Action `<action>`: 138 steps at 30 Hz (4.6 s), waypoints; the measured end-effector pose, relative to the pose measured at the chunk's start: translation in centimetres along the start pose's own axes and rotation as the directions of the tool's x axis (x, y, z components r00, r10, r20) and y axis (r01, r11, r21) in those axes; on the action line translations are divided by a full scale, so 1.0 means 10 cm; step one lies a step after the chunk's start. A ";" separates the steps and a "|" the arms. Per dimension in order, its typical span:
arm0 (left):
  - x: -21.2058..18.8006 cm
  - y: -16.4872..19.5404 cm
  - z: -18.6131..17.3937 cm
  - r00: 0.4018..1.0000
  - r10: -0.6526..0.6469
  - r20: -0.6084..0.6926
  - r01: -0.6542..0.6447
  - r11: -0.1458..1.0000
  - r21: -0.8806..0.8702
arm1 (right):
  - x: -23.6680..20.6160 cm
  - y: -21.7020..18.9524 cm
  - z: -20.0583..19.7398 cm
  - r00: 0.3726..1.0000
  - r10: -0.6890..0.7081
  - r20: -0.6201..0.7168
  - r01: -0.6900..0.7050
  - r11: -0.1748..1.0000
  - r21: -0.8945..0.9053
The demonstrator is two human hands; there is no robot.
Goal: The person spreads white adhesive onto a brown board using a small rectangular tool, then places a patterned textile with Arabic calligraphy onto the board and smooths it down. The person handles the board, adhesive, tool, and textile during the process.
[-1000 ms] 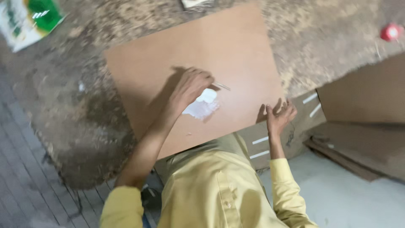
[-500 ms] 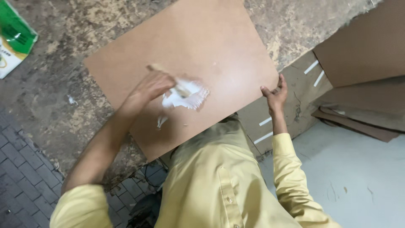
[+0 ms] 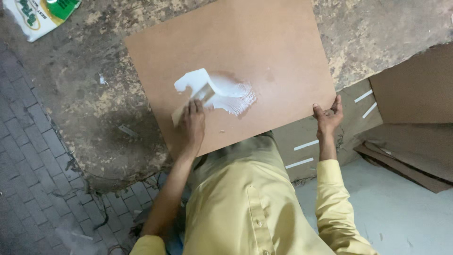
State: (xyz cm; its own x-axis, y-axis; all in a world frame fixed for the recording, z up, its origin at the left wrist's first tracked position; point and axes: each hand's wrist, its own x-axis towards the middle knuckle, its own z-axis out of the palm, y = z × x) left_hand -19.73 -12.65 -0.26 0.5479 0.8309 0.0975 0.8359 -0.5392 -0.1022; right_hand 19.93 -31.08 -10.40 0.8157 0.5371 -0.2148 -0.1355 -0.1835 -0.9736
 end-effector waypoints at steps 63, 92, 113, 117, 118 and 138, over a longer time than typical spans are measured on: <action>0.47 3.06 0.51 0.986 0.010 -0.169 -0.041 0.982 -0.184 | 0.64 0.28 -1.72 0.802 0.255 0.540 -0.543 0.688 0.482; 1.10 3.25 0.33 0.985 -0.091 0.150 0.101 0.993 -0.063 | 0.62 0.16 -1.84 0.710 0.276 0.648 -0.696 0.412 0.588; 0.55 4.08 0.37 0.918 0.372 -0.136 -0.357 0.926 0.121 | 0.77 0.25 -1.97 0.638 0.166 0.752 -0.752 0.343 0.562; -0.03 4.31 0.31 0.851 0.444 -0.281 -0.481 0.873 -0.075 | 0.84 0.29 -2.05 0.688 0.326 0.648 -0.725 0.303 0.618; 0.08 4.08 0.34 0.880 0.401 -0.256 -0.432 0.899 -0.077 | 0.87 0.28 -2.06 0.690 0.292 0.662 -0.721 0.357 0.594; 1.08 2.55 0.30 0.958 0.252 -0.134 -0.275 0.941 -0.198 | 0.56 0.31 -2.07 0.668 0.256 0.699 -0.627 0.699 0.344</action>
State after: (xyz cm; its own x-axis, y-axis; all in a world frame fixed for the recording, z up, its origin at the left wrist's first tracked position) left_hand 7.45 -16.98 -4.80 0.7403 0.6419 0.2000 0.6421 -0.7632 0.0727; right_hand 35.71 -45.73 -13.00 0.1168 0.8874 -0.4460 -0.7997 -0.1823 -0.5721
